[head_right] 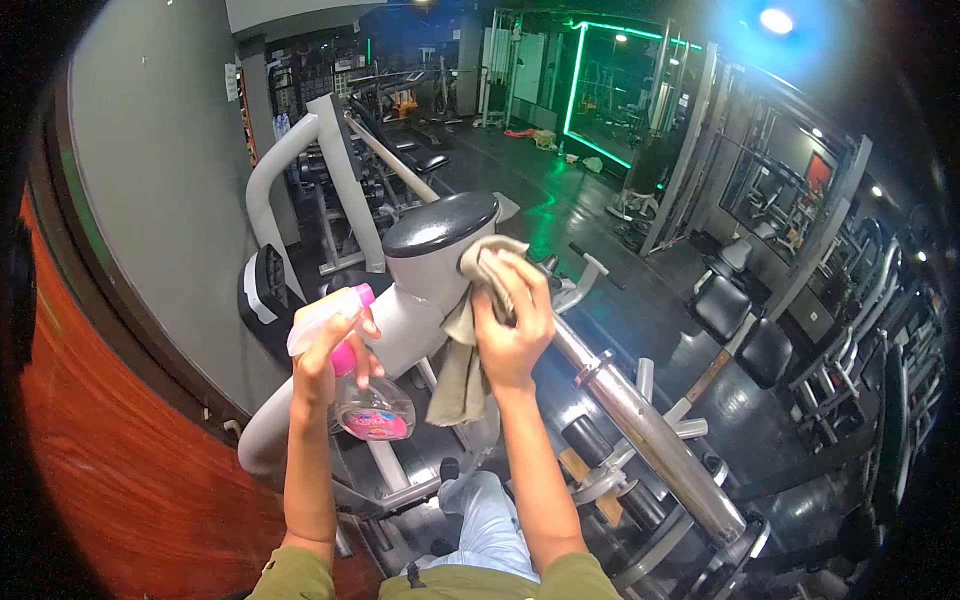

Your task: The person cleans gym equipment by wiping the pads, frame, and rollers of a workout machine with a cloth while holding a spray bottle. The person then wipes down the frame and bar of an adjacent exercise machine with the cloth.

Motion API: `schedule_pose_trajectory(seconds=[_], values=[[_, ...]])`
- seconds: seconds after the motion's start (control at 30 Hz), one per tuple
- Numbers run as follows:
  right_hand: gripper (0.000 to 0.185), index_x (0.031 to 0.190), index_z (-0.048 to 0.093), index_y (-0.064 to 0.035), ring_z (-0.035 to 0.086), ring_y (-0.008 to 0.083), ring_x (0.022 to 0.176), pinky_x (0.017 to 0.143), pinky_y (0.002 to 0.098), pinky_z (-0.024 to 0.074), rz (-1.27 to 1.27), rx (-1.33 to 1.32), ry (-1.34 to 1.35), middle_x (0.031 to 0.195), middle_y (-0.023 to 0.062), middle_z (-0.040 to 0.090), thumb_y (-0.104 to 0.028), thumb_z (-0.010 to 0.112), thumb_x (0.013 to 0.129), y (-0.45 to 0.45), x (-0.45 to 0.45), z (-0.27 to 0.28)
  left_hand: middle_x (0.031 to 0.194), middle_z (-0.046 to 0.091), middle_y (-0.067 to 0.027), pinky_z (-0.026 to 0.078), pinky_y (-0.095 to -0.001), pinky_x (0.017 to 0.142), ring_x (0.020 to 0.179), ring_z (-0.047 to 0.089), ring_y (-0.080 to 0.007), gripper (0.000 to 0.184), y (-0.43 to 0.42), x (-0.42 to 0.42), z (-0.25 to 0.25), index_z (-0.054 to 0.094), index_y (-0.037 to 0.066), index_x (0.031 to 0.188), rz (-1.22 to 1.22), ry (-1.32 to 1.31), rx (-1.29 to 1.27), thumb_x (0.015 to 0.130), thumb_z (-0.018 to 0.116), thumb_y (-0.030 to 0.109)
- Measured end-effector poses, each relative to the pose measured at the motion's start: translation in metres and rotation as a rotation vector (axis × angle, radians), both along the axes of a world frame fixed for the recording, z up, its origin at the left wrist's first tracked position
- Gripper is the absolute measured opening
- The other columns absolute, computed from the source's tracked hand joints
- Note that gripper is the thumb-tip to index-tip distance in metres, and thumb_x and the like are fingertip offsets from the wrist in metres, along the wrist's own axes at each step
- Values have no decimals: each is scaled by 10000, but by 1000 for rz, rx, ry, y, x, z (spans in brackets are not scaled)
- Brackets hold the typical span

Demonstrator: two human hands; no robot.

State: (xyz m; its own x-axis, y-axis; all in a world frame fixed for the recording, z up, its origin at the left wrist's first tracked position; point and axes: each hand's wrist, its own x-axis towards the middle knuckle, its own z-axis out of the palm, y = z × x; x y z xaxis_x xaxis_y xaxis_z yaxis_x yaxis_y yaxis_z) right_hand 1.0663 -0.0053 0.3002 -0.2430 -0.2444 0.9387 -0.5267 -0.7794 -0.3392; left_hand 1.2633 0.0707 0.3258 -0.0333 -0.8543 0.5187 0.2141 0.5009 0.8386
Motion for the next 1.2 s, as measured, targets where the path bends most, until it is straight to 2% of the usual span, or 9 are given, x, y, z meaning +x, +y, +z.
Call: schedule_pose_trajectory(seconds=[0.1, 0.37, 0.53, 0.63, 0.77, 0.9, 1.03, 1.2], values=[[406, 1078, 741, -111, 661, 284, 995, 881, 377, 518, 48, -14, -32, 1083, 96, 673, 22, 750, 694, -2, 5, 6, 771, 619, -114, 537, -303, 461, 397, 551, -158, 314, -1, 3, -1, 598, -57, 861, 0, 39, 17, 965, 547, 235], [419, 1034, 738, -115, 652, 289, 978, 868, 382, 524, 35, 118, -30, 1059, 121, 645, 36, 737, 643, 2, -4, -88, 794, 615, -126, 540, -306, 452, 398, 555, -166, 330, -5, 0, -5, 584, -64, 847, 17, 97, -29, 950, 517, 242], [396, 1050, 724, -67, 646, 295, 978, 890, 389, 512, 84, 85, -18, 1063, 111, 659, 46, 723, 670, 2, -6, -36, 812, 608, -136, 536, -303, 445, 417, 587, -185, 343, -5, -2, -10, 591, -95, 880, 26, 49, -66, 921, 524, 239], [398, 1047, 729, -81, 648, 282, 977, 885, 386, 513, 103, 37, -59, 1057, 103, 659, 45, 735, 670, -3, 1, -17, 801, 606, -133, 520, -292, 435, 420, 594, -191, 344, -2, -3, -10, 594, -95, 870, 83, -13, -103, 917, 524, 239], [403, 1022, 747, -119, 658, 267, 947, 817, 365, 538, 97, 37, -26, 1059, 94, 644, 26, 754, 646, -2, -1, -47, 797, 605, -134, 504, -285, 434, 423, 601, -201, 339, 3, -4, -12, 596, -97, 845, 125, -77, -109, 914, 517, 225], [414, 1014, 754, -128, 662, 270, 950, 825, 361, 541, 102, 109, 1, 1069, 96, 645, 22, 762, 628, 6, -4, -85, 730, 604, -136, 496, -282, 448, 418, 599, -199, 366, 2, -1, -13, 601, -97, 814, 150, -156, -171, 909, 497, 240], [415, 1045, 753, -114, 659, 271, 972, 852, 367, 535, 146, 136, -6, 1049, 95, 661, 40, 748, 660, 8, -6, -51, 653, 604, -130, 492, -276, 480, 420, 599, -192, 388, 3, -4, -11, 606, -93, 793, 191, -170, -148, 908, 476, 255], [431, 1060, 745, -118, 657, 268, 942, 823, 371, 530, 151, -14, -38, 1059, 91, 665, 45, 768, 661, -3, 2, -5, 628, 607, -129, 498, -283, 497, 433, 604, -190, 382, 1, -1, -14, 612, -90, 788, 211, -186, -147, 903, 484, 251]])
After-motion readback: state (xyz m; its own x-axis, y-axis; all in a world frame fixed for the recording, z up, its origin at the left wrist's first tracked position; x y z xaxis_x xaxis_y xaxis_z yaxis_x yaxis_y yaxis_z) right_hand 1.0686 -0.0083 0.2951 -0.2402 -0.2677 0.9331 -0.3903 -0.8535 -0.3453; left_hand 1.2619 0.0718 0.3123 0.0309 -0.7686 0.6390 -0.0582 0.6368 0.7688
